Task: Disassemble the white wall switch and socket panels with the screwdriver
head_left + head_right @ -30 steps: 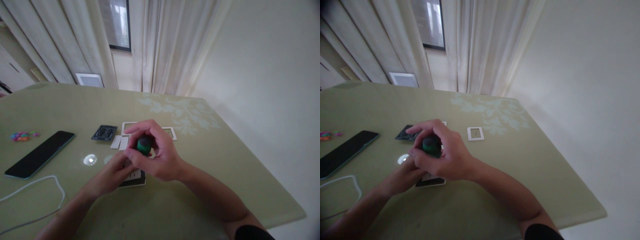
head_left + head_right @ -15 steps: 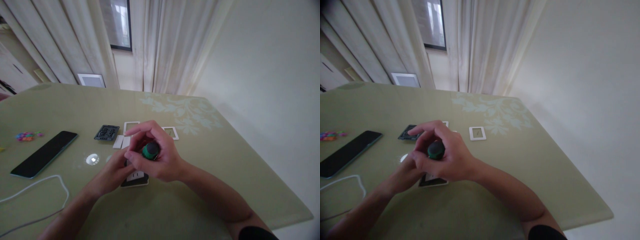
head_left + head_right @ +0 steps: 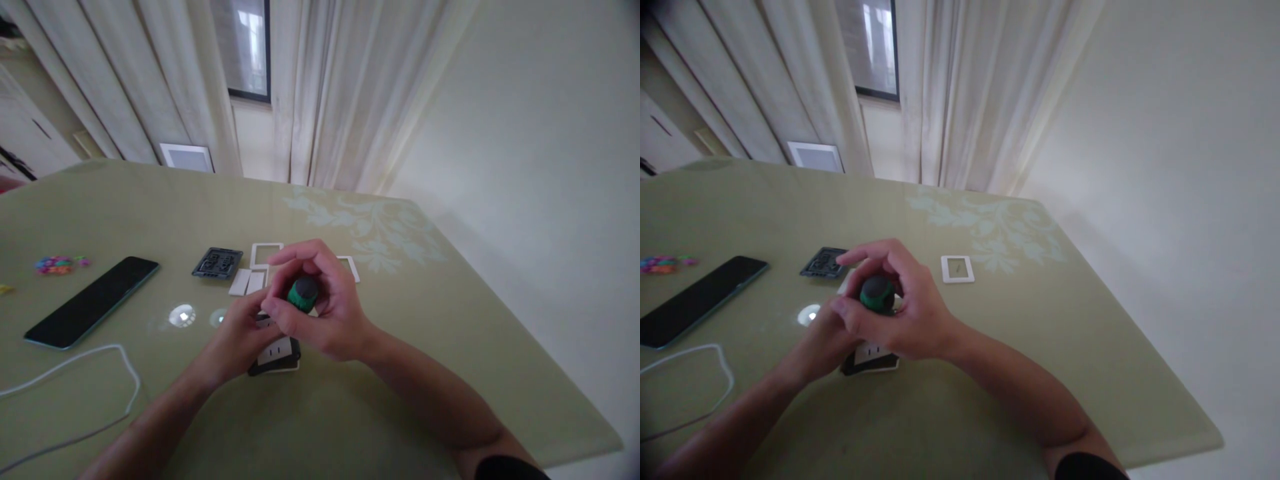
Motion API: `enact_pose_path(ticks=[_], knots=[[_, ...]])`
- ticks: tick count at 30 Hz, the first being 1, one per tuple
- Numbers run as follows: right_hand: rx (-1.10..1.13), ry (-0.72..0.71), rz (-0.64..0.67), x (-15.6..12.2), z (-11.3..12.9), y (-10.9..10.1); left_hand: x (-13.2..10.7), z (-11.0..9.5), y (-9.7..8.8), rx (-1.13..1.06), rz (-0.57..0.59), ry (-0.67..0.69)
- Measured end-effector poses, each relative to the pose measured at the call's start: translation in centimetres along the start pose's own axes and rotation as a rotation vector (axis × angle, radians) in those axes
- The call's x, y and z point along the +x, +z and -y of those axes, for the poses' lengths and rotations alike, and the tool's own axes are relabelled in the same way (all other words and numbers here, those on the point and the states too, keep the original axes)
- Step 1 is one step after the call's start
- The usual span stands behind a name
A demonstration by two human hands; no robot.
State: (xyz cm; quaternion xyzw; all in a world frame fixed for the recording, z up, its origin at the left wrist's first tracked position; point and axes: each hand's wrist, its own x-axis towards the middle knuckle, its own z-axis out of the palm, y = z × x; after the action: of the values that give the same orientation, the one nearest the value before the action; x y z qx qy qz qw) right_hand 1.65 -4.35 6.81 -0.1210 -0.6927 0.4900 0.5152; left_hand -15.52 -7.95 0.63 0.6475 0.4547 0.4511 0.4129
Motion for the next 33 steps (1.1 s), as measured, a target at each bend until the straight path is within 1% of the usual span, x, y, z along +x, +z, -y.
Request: enact_pose_path(ticks=[2,3,5,7,8,10,13,17,21,27,33], knots=[[0.003,-0.007,-0.001,0.0,0.0,0.0,-0.1,0.0,-0.8,0.043,0.029,0.027],[0.007,-0.006,0.000,0.0,-0.1,0.0,-0.3,0.1,-1.4,0.098,0.052,0.044],[0.007,0.016,0.000,0.0,-0.1,0.0,-0.8,0.3,-2.5,0.275,0.126,0.073],[0.010,0.070,0.005,0.0,-0.1,0.0,-1.5,0.6,-3.2,0.474,0.221,0.115],[0.023,0.101,0.006,0.0,-0.1,0.0,-1.8,0.8,-3.4,0.550,0.264,0.137],[0.085,0.147,-0.008,0.2,0.2,-0.1,-2.3,1.2,-3.4,0.642,0.310,0.177],[0.182,0.145,-0.061,0.5,1.0,-1.0,-2.6,1.4,-2.9,0.706,0.339,0.213],[0.180,0.073,-0.147,1.1,2.3,-2.6,-2.5,1.0,-2.5,0.698,0.385,0.193],[0.097,0.074,-0.202,1.4,2.9,-3.5,-2.4,0.7,-2.7,0.618,0.407,0.177],[0.035,0.072,-0.191,1.5,3.1,-3.7,-2.6,0.2,-2.5,0.612,0.431,0.152],[0.024,0.080,-0.193,1.5,3.6,-3.7,-2.5,0.0,-2.1,0.542,0.401,0.142]])
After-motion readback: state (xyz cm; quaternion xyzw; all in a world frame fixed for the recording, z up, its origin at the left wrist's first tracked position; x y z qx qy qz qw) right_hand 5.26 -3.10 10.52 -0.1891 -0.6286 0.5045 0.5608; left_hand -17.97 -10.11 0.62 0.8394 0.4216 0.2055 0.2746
